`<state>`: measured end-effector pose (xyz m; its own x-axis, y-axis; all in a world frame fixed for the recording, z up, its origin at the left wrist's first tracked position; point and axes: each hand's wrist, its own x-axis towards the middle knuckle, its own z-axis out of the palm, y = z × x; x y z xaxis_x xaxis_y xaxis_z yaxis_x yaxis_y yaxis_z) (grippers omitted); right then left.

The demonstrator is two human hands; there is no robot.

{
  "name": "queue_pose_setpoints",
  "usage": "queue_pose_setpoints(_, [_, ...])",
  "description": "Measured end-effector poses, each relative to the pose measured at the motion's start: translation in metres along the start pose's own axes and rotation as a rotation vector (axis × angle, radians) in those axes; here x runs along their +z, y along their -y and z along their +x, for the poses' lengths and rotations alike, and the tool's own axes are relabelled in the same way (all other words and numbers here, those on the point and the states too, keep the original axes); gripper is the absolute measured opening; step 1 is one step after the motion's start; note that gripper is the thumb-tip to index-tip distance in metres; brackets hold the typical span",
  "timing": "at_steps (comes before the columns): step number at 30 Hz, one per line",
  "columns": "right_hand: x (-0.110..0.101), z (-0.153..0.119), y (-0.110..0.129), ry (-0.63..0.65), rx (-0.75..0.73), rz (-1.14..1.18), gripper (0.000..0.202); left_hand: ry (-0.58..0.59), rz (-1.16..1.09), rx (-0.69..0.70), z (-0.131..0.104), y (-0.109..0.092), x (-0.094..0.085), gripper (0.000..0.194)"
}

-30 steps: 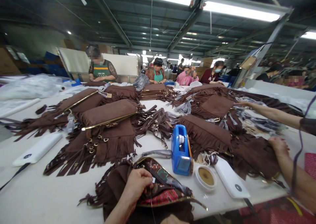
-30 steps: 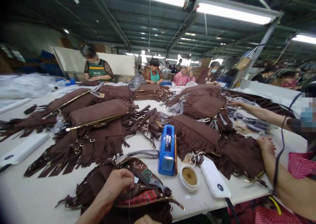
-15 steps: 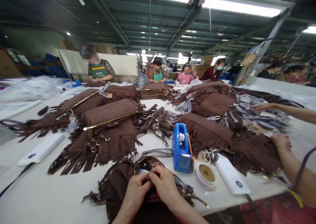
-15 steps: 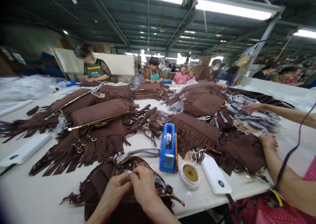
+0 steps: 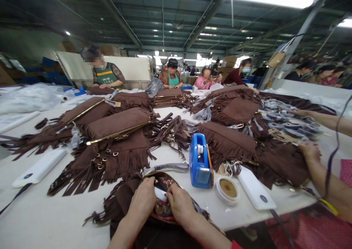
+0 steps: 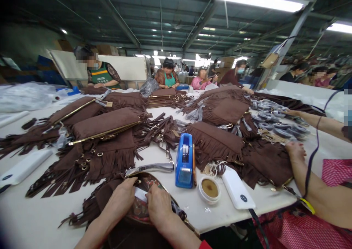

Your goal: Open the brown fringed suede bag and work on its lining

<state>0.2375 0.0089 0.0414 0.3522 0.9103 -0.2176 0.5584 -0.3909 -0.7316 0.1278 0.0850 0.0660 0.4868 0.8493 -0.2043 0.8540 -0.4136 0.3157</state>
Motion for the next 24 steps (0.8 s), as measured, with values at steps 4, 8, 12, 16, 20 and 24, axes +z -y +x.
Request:
queue_pose_setpoints(4, [0.000,0.004,-0.004,0.019,-0.005,0.041,0.013,0.056,0.157,-0.034,0.010,-0.008,-0.005,0.034])
queue_pose_setpoints(8, [0.001,0.007,-0.010,0.013,-0.015,0.093,0.014,0.067,0.298,-0.012,0.011,-0.020,-0.004,0.036])
queue_pose_setpoints(12, [0.001,0.004,-0.012,0.000,-0.047,0.113,0.017,0.081,0.368,0.012,0.009,-0.023,-0.006,0.037])
queue_pose_setpoints(16, [0.000,0.002,-0.012,-0.006,-0.061,0.109,0.015,0.117,0.388,0.021,0.010,-0.020,-0.014,0.028])
queue_pose_setpoints(20, [-0.002,0.003,-0.013,-0.005,-0.063,0.076,0.016,0.170,0.361,0.049,0.016,-0.012,-0.023,0.024])
queue_pose_setpoints(24, [-0.003,0.001,-0.011,-0.002,-0.068,0.023,0.018,0.187,0.310,0.028,0.021,0.003,-0.026,0.034])
